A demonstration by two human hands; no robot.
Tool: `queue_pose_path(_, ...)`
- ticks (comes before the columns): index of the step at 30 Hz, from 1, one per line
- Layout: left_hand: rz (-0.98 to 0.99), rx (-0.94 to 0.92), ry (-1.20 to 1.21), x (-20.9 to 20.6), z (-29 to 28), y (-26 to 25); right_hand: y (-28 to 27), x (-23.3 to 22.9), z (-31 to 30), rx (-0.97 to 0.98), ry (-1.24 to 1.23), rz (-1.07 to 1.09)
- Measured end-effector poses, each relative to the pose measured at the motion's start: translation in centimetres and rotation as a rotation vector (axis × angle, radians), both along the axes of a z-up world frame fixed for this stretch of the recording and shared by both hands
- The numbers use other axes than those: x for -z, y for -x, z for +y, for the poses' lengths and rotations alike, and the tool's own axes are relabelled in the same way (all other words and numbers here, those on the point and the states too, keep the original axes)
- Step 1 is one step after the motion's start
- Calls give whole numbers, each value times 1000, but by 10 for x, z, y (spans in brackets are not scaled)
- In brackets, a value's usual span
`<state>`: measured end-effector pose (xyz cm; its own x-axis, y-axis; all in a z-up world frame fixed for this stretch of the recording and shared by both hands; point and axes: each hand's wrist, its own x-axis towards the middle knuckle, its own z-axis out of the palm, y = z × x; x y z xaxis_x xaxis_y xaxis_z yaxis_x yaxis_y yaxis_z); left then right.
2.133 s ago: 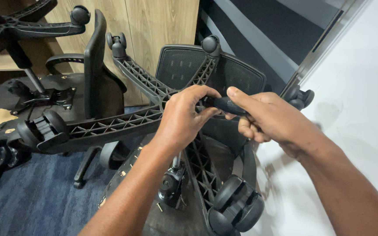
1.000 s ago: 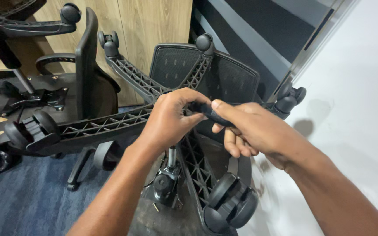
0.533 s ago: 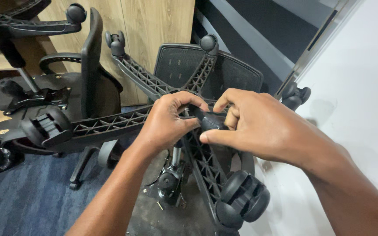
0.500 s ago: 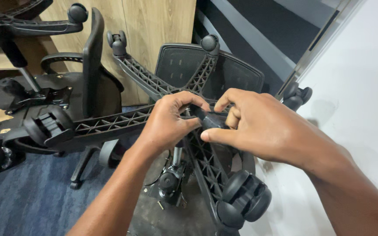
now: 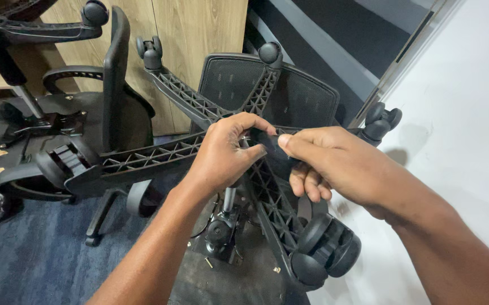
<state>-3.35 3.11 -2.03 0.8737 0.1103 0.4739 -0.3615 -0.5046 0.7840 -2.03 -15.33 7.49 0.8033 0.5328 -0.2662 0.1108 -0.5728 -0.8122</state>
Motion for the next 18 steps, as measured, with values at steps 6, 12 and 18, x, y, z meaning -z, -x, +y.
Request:
queue_pose_path(6,-137,53,-23,1,10,2,26,-16,14,84,459,-315)
queue_pose_path(12,-154,99,-2,7,16,-3,28,-16,29,-8,475,-449)
queue_pose_path(18,-169,116,-45,11,26,-9,29,-6,39,91,319,-247)
